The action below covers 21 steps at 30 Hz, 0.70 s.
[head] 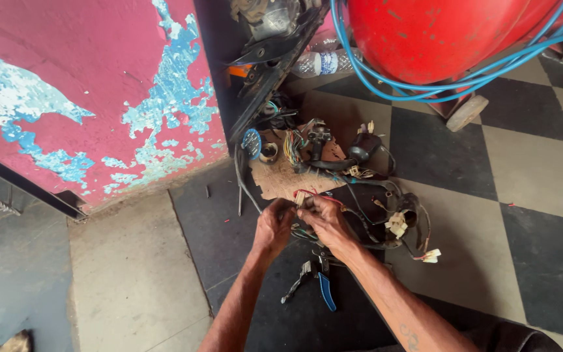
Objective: The person repairs a motorcycle wiring harness by hand and with a pair of pliers, stripping wire ends and twisting them together.
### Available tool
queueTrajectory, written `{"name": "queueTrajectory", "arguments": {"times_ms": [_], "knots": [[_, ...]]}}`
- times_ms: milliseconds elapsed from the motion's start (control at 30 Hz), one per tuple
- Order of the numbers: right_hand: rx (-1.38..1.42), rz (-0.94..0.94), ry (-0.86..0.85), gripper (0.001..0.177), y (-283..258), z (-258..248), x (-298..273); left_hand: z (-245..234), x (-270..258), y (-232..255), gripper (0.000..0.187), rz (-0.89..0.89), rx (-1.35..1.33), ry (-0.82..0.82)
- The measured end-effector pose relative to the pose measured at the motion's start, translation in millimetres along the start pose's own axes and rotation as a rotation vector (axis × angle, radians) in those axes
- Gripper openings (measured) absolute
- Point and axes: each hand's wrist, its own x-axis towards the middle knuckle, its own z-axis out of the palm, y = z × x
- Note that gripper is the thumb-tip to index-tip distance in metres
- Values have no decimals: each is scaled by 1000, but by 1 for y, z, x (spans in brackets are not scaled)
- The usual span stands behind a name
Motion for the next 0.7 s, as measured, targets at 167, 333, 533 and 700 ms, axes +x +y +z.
{"name": "queueTrajectory", "arguments": {"times_ms": [167,333,533,700], "knots": [[-48,9,52,17,-7,5,-8,2,-2,5,20,1,35,-25],[-2,28,93,29,-27,9,-15,-1,-1,4,21,-3,76,-38],[-134,17,69,28,-25,3,-3,1,0,4,19,9,83,-73],[-209,21,130,36,-23,6,-1,-1,-5,11,18,14,140,-78]]}}
